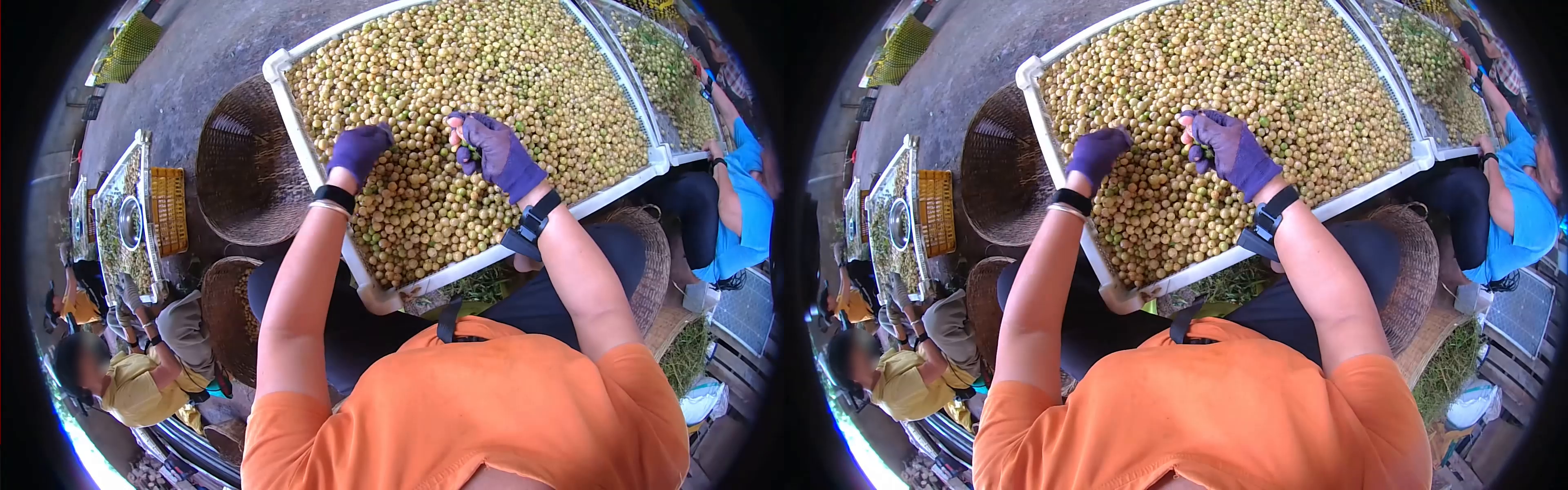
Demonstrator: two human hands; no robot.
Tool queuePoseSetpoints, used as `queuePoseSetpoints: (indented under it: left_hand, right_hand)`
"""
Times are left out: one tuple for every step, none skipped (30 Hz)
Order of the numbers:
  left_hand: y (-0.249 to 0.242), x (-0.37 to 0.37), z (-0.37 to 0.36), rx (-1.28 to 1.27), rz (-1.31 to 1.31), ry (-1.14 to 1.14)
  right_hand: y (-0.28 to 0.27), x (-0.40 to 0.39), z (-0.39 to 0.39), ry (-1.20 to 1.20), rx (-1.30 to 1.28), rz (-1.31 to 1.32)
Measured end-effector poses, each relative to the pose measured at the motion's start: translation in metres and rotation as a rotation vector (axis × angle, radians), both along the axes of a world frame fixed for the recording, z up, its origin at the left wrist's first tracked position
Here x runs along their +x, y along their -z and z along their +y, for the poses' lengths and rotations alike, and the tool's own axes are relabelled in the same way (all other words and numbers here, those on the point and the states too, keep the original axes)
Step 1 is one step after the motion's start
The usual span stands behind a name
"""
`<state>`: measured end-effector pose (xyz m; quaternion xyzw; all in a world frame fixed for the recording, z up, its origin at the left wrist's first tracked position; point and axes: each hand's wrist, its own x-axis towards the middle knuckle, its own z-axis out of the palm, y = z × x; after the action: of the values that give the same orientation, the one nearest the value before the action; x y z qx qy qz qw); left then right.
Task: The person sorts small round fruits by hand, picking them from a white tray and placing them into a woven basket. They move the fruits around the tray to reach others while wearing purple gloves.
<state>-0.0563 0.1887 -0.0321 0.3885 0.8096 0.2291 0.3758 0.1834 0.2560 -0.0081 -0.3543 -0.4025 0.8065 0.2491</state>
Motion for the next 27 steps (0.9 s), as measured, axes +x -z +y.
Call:
queuePoseSetpoints:
  left_hand:
    - [0.007,0.001,0.004,-0.003,0.268,0.303]
    - [0.008,0.005,0.004,-0.030,0.318,0.344]
    - [0.008,0.010,0.005,-0.058,0.368,0.385]
    - [0.009,0.013,0.005,-0.089,0.418,0.426]
    - [0.009,0.014,0.006,-0.074,0.428,0.453]
    - [0.008,0.014,0.008,-0.096,0.404,0.447]
    - [0.006,0.012,0.009,-0.118,0.382,0.440]
    - [0.005,0.010,0.009,-0.139,0.364,0.432]
    - [0.003,0.005,0.008,-0.088,0.303,0.426]
    - [0.000,0.000,0.004,-0.047,-0.041,0.237]
    - [-0.004,-0.002,-0.002,-0.005,-0.383,0.049]
    - [-0.008,-0.002,-0.008,0.033,-0.725,-0.144]
    - [-0.009,-0.001,-0.014,0.142,-0.996,-0.130]
    - [-0.020,0.015,-0.017,0.191,-1.183,-0.362]
    - [-0.014,0.025,-0.019,0.325,-1.263,-0.248]
    - [-0.009,0.034,-0.025,0.374,-1.382,-0.253]
    - [-0.013,0.044,-0.029,0.416,-1.505,-0.255]
    - [-0.033,0.057,-0.036,0.352,-1.549,-0.297]
    - [-0.037,0.064,-0.041,0.314,-1.524,-0.296]
    - [-0.039,0.070,-0.047,0.271,-1.501,-0.293]
    - [-0.041,0.076,-0.055,0.523,-0.955,0.075]
    - [-0.045,0.081,-0.058,0.362,-0.965,-0.044]
    - [-0.054,0.089,-0.060,0.349,-0.898,-0.052]
    - [-0.058,0.100,-0.062,0.336,-0.827,-0.062]
    - [-0.058,0.114,-0.063,0.491,-0.854,-0.072]
    - [-0.050,0.115,-0.058,0.610,-0.469,0.124]
    - [-0.045,0.114,-0.061,0.633,-0.134,0.277]
  right_hand:
    - [0.001,0.000,0.000,-0.007,0.022,-0.016]
    - [0.001,0.001,0.001,-0.013,0.044,-0.033]
    - [0.001,0.001,0.002,0.001,0.037,-0.032]
    - [0.002,0.003,0.003,0.016,0.028,-0.030]
    - [0.001,0.003,0.003,0.030,0.019,-0.028]
    - [0.000,0.004,0.002,0.046,0.014,-0.032]
    - [-0.002,0.004,0.002,0.062,0.009,-0.033]
    - [-0.003,0.004,0.003,0.077,0.005,-0.032]
    - [0.001,0.005,0.005,0.078,0.031,-0.012]
    - [0.003,0.004,0.006,0.084,-0.030,0.017]
    - [0.004,0.004,0.008,0.095,-0.090,0.044]
    - [0.006,0.004,0.009,0.107,-0.151,0.070]
    - [0.010,0.004,0.009,0.094,-0.257,0.163]
    - [0.008,0.004,0.007,0.084,-0.282,0.197]
    - [0.006,0.003,0.003,0.071,-0.306,0.231]
    - [0.004,0.001,-0.001,0.056,-0.329,0.265]
    - [0.003,-0.001,-0.006,0.091,-0.346,0.256]
    - [0.001,-0.003,-0.012,0.126,-0.328,0.235]
    - [-0.002,-0.004,-0.019,0.163,-0.310,0.213]
    - [-0.004,-0.004,-0.028,0.204,-0.294,0.190]
    - [-0.015,-0.004,-0.039,0.250,-0.225,0.114]
    - [-0.017,-0.005,-0.048,0.298,-0.176,0.040]
    - [-0.020,-0.004,-0.056,0.294,-0.121,-0.023]
    - [-0.023,-0.003,-0.062,0.287,-0.067,-0.084]
    - [-0.006,0.000,-0.063,0.310,0.004,-0.066]
    - [0.000,0.000,-0.065,0.334,0.075,-0.048]
    - [0.005,0.000,-0.067,0.386,-0.077,0.038]
